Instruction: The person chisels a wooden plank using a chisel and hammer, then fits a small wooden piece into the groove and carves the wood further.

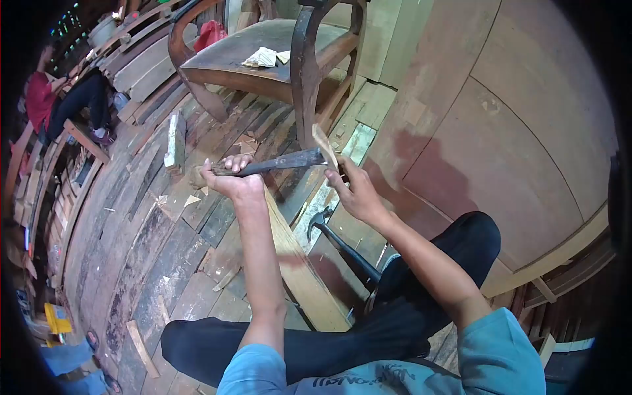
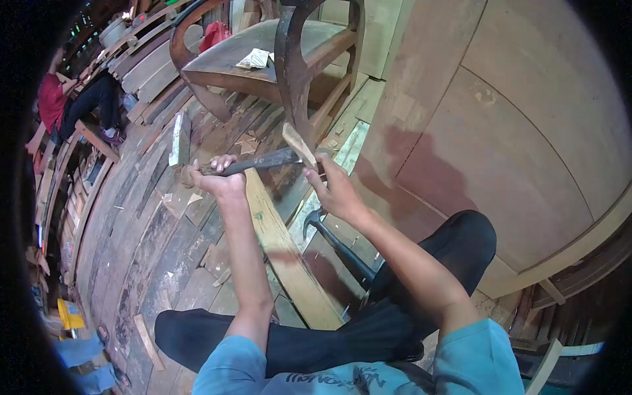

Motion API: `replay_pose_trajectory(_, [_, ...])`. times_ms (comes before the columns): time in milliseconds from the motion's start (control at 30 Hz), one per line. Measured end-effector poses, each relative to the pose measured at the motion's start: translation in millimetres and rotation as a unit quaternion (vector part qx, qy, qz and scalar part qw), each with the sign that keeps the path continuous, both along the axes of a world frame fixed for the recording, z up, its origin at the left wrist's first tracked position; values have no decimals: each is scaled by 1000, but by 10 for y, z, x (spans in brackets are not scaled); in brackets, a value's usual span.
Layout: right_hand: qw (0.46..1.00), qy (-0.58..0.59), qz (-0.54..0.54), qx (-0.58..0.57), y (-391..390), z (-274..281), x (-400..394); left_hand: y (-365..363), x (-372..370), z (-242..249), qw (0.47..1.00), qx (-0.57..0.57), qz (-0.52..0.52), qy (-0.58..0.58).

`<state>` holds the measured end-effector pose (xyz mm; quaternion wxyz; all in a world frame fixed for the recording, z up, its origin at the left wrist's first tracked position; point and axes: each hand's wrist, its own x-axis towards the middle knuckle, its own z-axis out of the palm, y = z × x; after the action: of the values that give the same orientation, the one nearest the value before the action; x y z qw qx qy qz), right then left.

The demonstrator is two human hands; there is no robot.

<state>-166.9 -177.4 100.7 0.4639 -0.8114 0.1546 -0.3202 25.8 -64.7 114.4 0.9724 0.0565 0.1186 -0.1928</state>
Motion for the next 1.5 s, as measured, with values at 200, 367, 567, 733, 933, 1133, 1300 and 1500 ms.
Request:
replay_pose_trajectory(200, [972,196,-52,-117,71,361,-111,2,-261,306,997,74,0,-31])
replay_pose_trajectory(367, [974,225,-12,-13,116,194,-106,41,-438,503,978,153,85,-110])
replay_pose_trajectory(567, [975,208,55,54,135,19,-33,163,-430,605,969,182,104,-134])
replay_pose_trajectory(733, [976,198,73,48,227,98,-34,220,-354,579,962,192,104,-162])
replay_pose_trajectory(933, [971,233,45,16,276,56,-29,226,-251,519,958,207,80,-179])
replay_pose_trajectory(1133, [976,211,10,-55,346,47,-29,197,-52,395,967,176,26,-184])
replay_pose_trajectory(1300, [975,224,-5,3,357,105,-29,141,-60,318,970,114,1,-214])
replay_pose_trajectory(1500, [970,54,84,223,-67,167,-134,188,-108,284,945,74,-3,-320])
